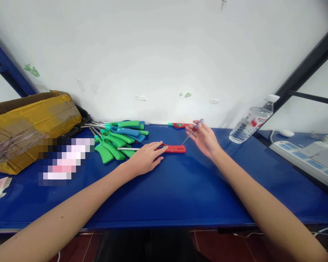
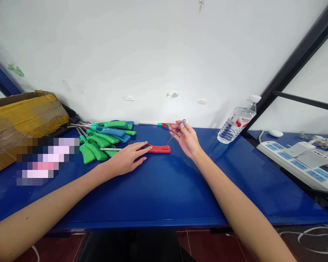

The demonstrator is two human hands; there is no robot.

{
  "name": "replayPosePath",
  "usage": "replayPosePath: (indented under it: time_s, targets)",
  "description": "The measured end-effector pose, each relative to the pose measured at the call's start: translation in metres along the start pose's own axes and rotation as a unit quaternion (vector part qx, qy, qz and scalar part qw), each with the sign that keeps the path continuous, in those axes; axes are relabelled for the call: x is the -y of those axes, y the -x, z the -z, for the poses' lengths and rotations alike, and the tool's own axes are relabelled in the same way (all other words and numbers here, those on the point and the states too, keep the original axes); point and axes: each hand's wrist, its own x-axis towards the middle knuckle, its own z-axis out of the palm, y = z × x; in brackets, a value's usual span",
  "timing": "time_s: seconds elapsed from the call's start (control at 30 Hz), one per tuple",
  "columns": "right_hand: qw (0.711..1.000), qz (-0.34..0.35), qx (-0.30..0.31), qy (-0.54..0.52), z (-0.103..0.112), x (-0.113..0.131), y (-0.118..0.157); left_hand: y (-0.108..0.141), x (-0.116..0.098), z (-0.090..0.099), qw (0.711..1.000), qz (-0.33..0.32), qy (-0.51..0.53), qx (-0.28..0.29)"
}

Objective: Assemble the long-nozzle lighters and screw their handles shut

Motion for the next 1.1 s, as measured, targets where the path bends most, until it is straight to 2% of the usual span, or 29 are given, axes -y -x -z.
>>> replayPosePath:
  time_s: [0.2, 0.73, 1.1]
  targets:
    - [1.000, 0.003, 0.006, -0.005, -0.0009, -0.0007, 0.0006, -0.0006, 0.0019, -0.0017, 1.000, -0.022, -0.014, 0.010]
    - [0.999, -0.008, 0.000, -0.037, -0.0019, 0.0015, -0.0003, -0.0018, -0.0007, -0.0023, 0.999, 0.002, -0.029, 0.037]
    - [0.999, -0.007, 0.003, -0.032, -0.0005, -0.0022, -0.0012, -0.0017, 0.0010, -0.0045, 0.999, -0.003, -0.022, 0.026]
